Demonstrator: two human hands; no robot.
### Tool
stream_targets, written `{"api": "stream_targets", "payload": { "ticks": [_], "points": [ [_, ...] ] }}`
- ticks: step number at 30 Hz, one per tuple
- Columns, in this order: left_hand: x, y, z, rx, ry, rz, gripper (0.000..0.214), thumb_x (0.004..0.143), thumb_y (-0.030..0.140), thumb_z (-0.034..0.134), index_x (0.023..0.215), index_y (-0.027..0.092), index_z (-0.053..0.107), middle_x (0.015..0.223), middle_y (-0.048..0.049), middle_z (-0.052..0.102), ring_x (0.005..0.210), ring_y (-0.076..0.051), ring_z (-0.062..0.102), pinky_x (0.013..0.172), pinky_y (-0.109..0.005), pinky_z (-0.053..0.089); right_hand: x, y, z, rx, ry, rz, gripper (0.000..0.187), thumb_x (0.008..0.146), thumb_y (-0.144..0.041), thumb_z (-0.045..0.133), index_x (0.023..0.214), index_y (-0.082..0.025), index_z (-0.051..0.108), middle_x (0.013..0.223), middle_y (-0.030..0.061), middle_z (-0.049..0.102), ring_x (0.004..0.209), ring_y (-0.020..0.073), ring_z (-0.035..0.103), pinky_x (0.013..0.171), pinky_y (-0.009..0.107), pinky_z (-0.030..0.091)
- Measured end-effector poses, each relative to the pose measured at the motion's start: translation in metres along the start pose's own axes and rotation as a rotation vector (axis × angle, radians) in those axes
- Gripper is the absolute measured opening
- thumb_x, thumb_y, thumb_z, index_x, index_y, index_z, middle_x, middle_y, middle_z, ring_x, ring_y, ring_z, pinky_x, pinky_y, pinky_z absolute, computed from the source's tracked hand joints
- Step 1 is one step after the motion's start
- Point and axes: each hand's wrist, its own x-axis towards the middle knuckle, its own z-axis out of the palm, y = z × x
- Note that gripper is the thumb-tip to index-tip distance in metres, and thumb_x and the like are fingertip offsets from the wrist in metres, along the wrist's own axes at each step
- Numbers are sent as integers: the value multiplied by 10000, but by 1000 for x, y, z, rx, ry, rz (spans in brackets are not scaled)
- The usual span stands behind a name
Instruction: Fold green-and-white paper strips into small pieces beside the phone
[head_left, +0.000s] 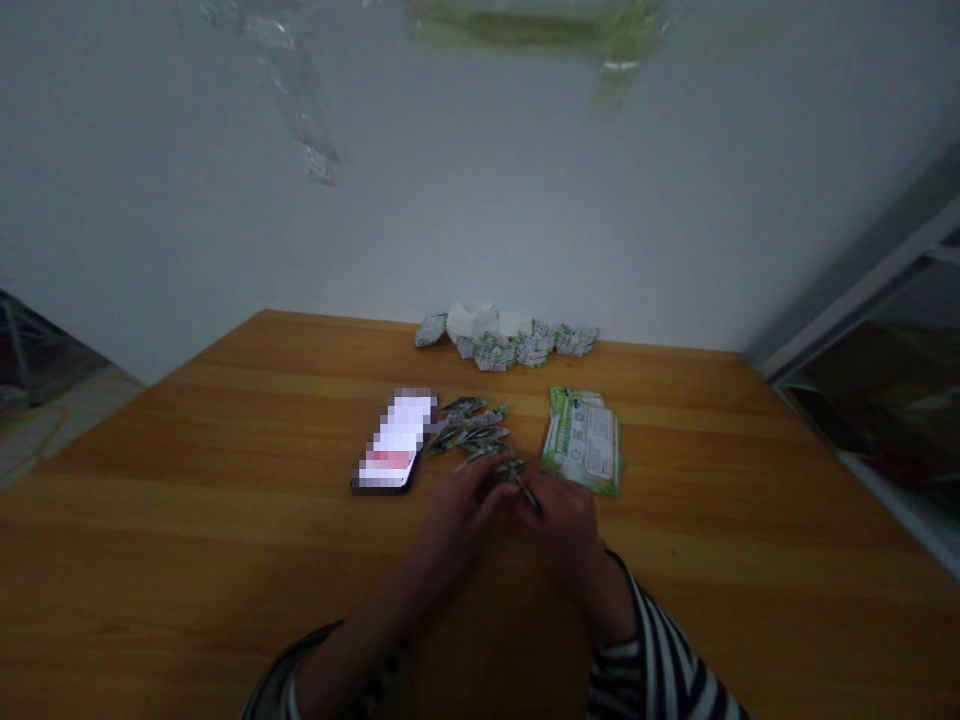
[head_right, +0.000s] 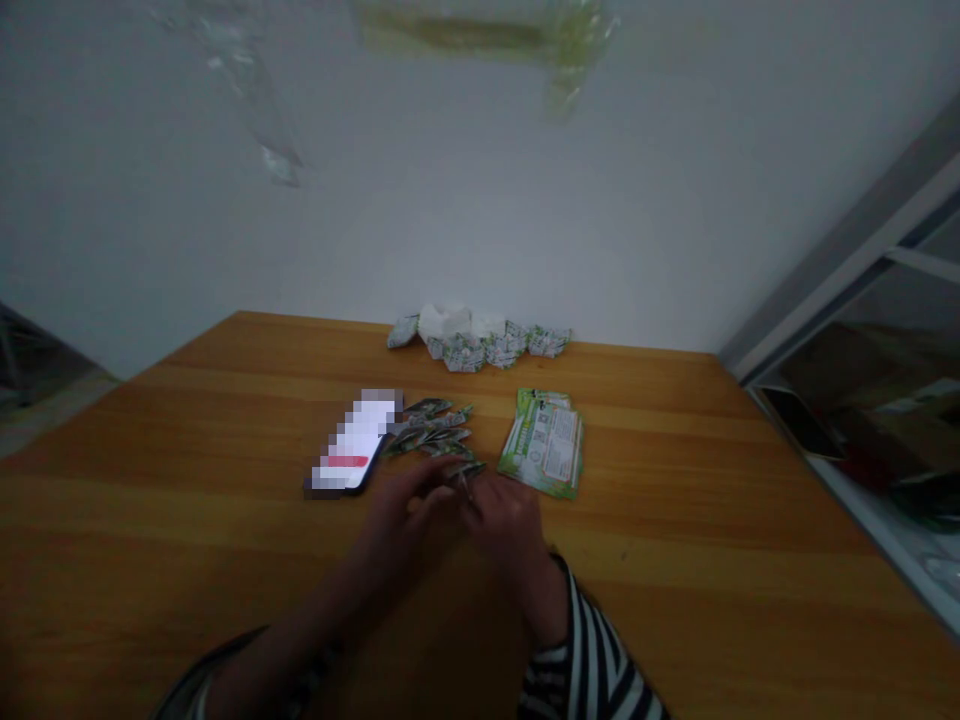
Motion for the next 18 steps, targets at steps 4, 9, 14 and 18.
{"api": "stream_targets", "payload": {
  "ticks": [4,9,14,18],
  "points": [
    [-3,2,7,-99,9,-36,327,876,353,586,1164,206,639,985,-71,716,866,-217,653,793,-328,507,3,-8,-3,-152,44,-154,312,936,-158,465,648,-184,584,560,26,578,542,155,521,540,299,336],
    [-2,2,4,-144,57,-77,263,904,313,524,1092,199,669,1070,-83,715,980,-230,656,883,-353,499,5,-13,-6,-118,-72,-116,154,916,-248,547,833,-182,658,738,60,662,695,183,588,645,308,415],
    [3,-7,-2,-217,135,-119,282,878,327,556,1091,179,664,1109,-87,710,1022,-236,654,899,-360,506,7,-15,-8,-47,-134,-104,260,879,-285,613,1110,-175,660,881,99,669,810,225,603,702,339,469],
    [10,-15,-6,-256,177,-131,284,884,353,549,1079,171,647,1094,-92,704,1012,-237,655,879,-348,512,9,-9,-9,71,-182,-65,400,871,-298,638,1265,-240,603,980,98,628,874,230,578,732,350,504]
  ]
}}
